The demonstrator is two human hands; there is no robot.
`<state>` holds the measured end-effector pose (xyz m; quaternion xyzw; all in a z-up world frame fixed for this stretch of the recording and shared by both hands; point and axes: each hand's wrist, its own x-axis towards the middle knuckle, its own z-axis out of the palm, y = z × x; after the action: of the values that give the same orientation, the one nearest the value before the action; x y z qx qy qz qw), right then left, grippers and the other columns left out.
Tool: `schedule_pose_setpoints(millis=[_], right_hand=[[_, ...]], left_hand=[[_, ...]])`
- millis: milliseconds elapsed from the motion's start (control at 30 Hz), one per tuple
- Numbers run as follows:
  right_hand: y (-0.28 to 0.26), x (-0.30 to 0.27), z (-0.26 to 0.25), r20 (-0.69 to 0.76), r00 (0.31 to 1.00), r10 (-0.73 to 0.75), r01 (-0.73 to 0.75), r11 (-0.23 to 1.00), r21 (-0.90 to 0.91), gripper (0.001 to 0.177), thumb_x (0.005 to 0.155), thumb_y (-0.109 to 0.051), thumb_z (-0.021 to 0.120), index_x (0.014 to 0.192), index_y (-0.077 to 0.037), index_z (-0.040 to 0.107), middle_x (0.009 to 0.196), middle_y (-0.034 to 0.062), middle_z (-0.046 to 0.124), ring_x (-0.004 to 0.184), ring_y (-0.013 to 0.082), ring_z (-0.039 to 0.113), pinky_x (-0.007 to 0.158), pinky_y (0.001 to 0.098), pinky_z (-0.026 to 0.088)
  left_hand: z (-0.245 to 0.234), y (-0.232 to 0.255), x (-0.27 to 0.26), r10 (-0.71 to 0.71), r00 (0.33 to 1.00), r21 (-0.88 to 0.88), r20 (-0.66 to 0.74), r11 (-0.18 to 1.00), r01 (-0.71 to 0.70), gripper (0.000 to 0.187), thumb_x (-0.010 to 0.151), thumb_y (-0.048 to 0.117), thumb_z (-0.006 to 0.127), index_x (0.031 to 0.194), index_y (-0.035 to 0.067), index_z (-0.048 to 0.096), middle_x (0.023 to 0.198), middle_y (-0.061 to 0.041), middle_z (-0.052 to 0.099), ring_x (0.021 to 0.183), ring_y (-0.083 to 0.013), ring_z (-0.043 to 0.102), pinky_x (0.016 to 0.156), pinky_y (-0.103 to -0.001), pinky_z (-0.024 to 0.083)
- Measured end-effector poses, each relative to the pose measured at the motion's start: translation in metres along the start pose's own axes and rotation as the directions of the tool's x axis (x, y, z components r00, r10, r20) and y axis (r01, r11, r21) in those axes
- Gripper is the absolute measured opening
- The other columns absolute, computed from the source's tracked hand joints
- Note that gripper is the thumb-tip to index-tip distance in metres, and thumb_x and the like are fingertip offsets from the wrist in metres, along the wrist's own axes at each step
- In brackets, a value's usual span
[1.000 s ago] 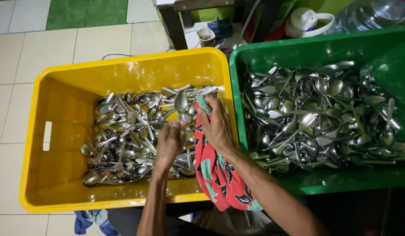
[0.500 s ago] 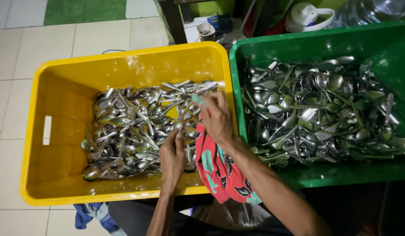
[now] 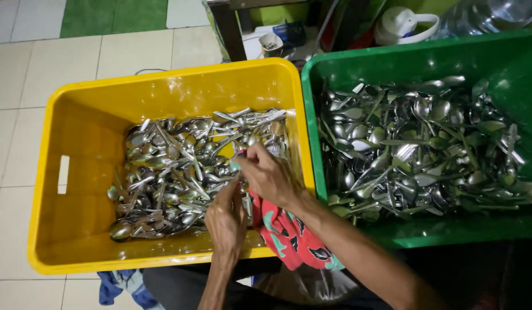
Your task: The recorder is wiping individual metal spoons with a cloth and moving them from one bin to another.
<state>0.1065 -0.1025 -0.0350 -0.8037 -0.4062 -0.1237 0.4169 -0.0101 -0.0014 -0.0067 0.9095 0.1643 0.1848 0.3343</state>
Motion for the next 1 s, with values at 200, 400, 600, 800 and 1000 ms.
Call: schedule_pose_setpoints(millis=[200, 400, 600, 800, 1000], right_hand=[[0.006, 0.010, -0.022, -0.253, 0.937, 0.241, -0.260, 0.964, -0.045, 0.015, 0.097, -0.019, 0.066, 0.110, -0.012, 0.067, 0.100, 0.0067, 0.055, 0.080, 0.0338, 0.069, 0.062, 0.0402, 0.058], [0.012, -0.003, 0.005, 0.008, 0.989, 0.149, -0.149, 0.986, 0.075, 0.016, 0.099, -0.013, 0.060, 0.110, -0.004, 0.068, 0.095, 0.0068, 0.058, 0.059, 0.0234, 0.069, 0.048, 0.0352, 0.056], [-0.008, -0.010, -0.005, 0.180, 0.890, 0.418, -0.455, 0.796, 0.399, 0.012, 0.094, -0.012, 0.063, 0.103, -0.006, 0.067, 0.076, 0.0085, 0.071, 0.069, 0.0325, 0.075, 0.061, 0.0391, 0.057], [0.051, -0.039, 0.062, 0.264, 0.408, 0.874, -0.752, 0.158, 0.640, 0.048, 0.092, -0.040, 0.068, 0.132, -0.014, 0.069, 0.136, 0.0234, 0.057, 0.125, 0.0347, 0.056, 0.108, 0.0433, 0.043], [-0.001, 0.009, 0.000, 0.445, 0.542, 0.713, -0.594, -0.050, 0.803, 0.036, 0.084, -0.022, 0.084, 0.104, 0.003, 0.066, 0.049, 0.0033, 0.042, 0.036, 0.0121, 0.042, 0.028, 0.0248, 0.031]], left_hand=[[0.001, -0.001, -0.007, -0.057, 0.998, 0.212, -0.012, 0.976, 0.059, 0.024, 0.102, 0.030, 0.059, 0.115, 0.016, 0.074, 0.079, -0.006, 0.067, 0.068, -0.0280, 0.069, 0.056, -0.044, 0.055], [0.027, -0.037, -0.011, -0.093, 0.996, 0.104, -0.015, 0.990, 0.094, 0.019, 0.096, 0.011, 0.060, 0.112, 0.012, 0.069, 0.090, -0.008, 0.065, 0.083, -0.0363, 0.070, 0.067, -0.049, 0.056], [0.027, -0.027, -0.001, -0.258, 0.966, -0.151, -0.031, 0.956, 0.251, 0.022, 0.106, 0.012, 0.052, 0.117, 0.001, 0.069, 0.093, -0.016, 0.069, 0.076, -0.0275, 0.068, 0.067, -0.039, 0.054], [0.029, 0.018, 0.008, -0.177, 0.978, -0.251, -0.109, 0.957, 0.145, 0.028, 0.106, 0.009, 0.048, 0.122, -0.007, 0.064, 0.094, -0.024, 0.070, 0.089, -0.0415, 0.070, 0.078, -0.051, 0.055], [0.023, 0.041, 0.003, -0.119, 0.990, -0.133, 0.078, 0.983, 0.128, 0.069, 0.099, 0.005, 0.046, 0.161, 0.004, 0.015, 0.098, -0.035, 0.070, 0.083, -0.0535, 0.070, 0.069, -0.062, 0.053]])
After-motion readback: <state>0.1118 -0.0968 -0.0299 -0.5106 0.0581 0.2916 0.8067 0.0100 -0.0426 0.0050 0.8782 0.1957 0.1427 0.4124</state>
